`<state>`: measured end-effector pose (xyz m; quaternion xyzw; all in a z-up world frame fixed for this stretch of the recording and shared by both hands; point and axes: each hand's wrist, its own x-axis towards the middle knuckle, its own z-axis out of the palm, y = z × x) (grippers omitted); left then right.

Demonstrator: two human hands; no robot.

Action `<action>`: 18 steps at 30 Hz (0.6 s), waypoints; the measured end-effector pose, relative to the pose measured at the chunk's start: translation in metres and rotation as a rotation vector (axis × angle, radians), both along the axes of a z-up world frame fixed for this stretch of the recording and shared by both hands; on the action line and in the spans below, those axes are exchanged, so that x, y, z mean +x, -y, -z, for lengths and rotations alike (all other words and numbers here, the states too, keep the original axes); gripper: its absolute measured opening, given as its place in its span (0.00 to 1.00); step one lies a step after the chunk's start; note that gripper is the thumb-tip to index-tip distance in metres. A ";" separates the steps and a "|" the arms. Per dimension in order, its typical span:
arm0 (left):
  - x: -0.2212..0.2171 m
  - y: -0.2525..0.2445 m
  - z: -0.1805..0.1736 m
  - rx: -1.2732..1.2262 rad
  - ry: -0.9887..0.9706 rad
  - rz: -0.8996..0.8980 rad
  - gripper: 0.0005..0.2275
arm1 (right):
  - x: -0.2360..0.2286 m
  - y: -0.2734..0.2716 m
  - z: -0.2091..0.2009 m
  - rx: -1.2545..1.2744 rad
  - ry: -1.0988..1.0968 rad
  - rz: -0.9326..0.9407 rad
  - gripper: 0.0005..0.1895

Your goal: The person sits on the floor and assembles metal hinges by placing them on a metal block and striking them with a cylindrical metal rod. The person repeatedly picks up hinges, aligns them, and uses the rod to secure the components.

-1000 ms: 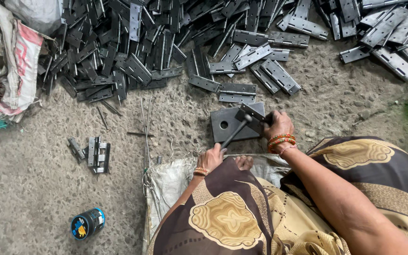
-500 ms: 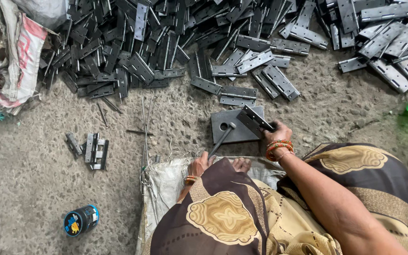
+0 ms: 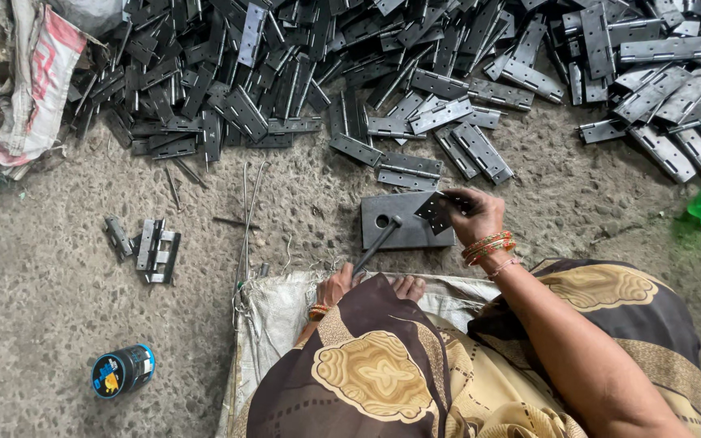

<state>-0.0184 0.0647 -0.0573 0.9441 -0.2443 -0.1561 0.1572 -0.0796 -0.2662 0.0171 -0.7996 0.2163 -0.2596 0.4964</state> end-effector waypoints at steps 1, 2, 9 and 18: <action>0.001 -0.002 -0.002 -0.002 -0.004 -0.006 0.13 | 0.002 -0.001 0.000 -0.020 -0.001 0.014 0.10; 0.003 -0.004 -0.003 -0.005 -0.006 -0.012 0.13 | 0.004 -0.003 0.002 -0.041 -0.001 0.028 0.10; 0.004 0.000 -0.009 -0.074 -0.056 -0.086 0.11 | 0.017 -0.024 0.041 0.133 0.043 0.033 0.21; 0.057 0.078 -0.147 -0.626 0.082 -0.117 0.13 | 0.019 -0.043 0.071 0.023 0.067 0.091 0.17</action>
